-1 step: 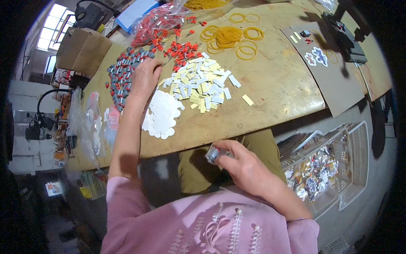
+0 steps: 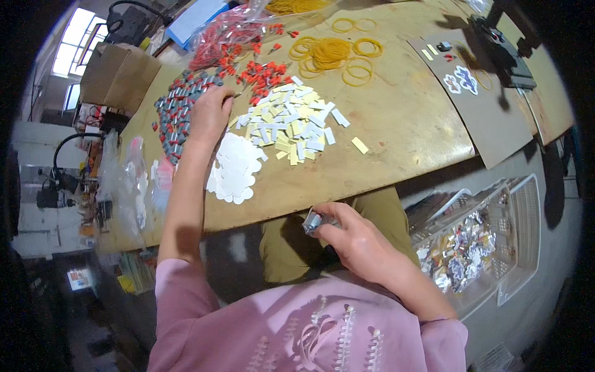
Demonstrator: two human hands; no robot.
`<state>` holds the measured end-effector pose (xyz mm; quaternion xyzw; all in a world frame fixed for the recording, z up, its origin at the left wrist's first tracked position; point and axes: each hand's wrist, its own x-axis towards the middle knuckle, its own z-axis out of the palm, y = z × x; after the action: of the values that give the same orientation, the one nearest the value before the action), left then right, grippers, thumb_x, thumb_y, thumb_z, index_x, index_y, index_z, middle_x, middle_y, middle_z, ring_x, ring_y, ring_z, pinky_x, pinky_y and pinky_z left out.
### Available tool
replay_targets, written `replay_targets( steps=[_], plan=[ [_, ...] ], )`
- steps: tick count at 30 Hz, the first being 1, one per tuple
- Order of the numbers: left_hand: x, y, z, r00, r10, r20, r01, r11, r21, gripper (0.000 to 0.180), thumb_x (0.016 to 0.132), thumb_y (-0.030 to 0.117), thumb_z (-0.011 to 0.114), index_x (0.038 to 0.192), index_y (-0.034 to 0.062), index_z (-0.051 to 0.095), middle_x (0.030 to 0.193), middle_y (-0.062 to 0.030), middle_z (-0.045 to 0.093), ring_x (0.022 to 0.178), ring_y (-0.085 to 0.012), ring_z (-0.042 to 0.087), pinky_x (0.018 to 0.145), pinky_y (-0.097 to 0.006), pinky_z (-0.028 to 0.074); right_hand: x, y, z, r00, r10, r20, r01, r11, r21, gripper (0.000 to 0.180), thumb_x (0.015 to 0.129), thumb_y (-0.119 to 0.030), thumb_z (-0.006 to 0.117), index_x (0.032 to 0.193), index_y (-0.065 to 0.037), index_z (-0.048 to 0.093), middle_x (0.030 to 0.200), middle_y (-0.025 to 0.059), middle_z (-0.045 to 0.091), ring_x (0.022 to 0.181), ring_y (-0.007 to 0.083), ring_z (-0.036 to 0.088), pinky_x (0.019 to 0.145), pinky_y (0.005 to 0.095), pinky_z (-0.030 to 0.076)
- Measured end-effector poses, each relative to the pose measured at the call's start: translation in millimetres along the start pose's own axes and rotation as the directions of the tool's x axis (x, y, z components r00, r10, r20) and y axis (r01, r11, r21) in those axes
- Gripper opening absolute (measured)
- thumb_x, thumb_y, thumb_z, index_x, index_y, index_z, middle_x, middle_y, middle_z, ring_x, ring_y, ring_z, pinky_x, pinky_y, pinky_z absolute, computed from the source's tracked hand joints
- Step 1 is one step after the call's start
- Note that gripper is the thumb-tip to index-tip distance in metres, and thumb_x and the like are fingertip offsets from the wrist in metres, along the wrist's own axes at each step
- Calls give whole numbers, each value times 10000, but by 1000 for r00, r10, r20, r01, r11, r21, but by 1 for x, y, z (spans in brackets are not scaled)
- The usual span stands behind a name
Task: The person assembles small craft kits by placing white cutouts, yellow rectangular pieces, and yellow rubber bands into clear plastic bags. The person handles each item one at a time and seals the bags after filling them.
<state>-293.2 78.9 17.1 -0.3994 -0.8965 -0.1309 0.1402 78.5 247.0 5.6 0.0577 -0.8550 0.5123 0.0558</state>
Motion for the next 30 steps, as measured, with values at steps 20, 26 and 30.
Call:
replay_targets(
  steps=[20,26,30],
  plan=[
    [-144,159,-93,944,270,191,-84,754,-652,216,873,4,787,1078,58,745,927,-94,719,748,-229,708,693,-357,585,2,-12,5,983,-163,-80,151,979,-136,235,868,7,725,1101,4,703,1351,226,639,1189,385,695,917,424,623],
    [-137,144,-100,960,195,201,-6,732,-681,231,870,-12,783,1088,57,750,909,-99,710,741,-242,705,686,-367,579,-1,-16,0,986,-133,-102,118,983,-141,216,864,-15,744,1075,12,704,1303,220,658,1154,388,705,918,437,617],
    [-131,155,-87,898,378,227,-110,690,-716,232,871,-11,770,1093,57,752,948,-131,716,857,-335,712,736,-414,579,-2,-12,-6,949,-266,-172,222,946,-237,211,845,-40,728,1051,4,711,1187,174,683,1091,347,709,891,425,598]
  ],
)
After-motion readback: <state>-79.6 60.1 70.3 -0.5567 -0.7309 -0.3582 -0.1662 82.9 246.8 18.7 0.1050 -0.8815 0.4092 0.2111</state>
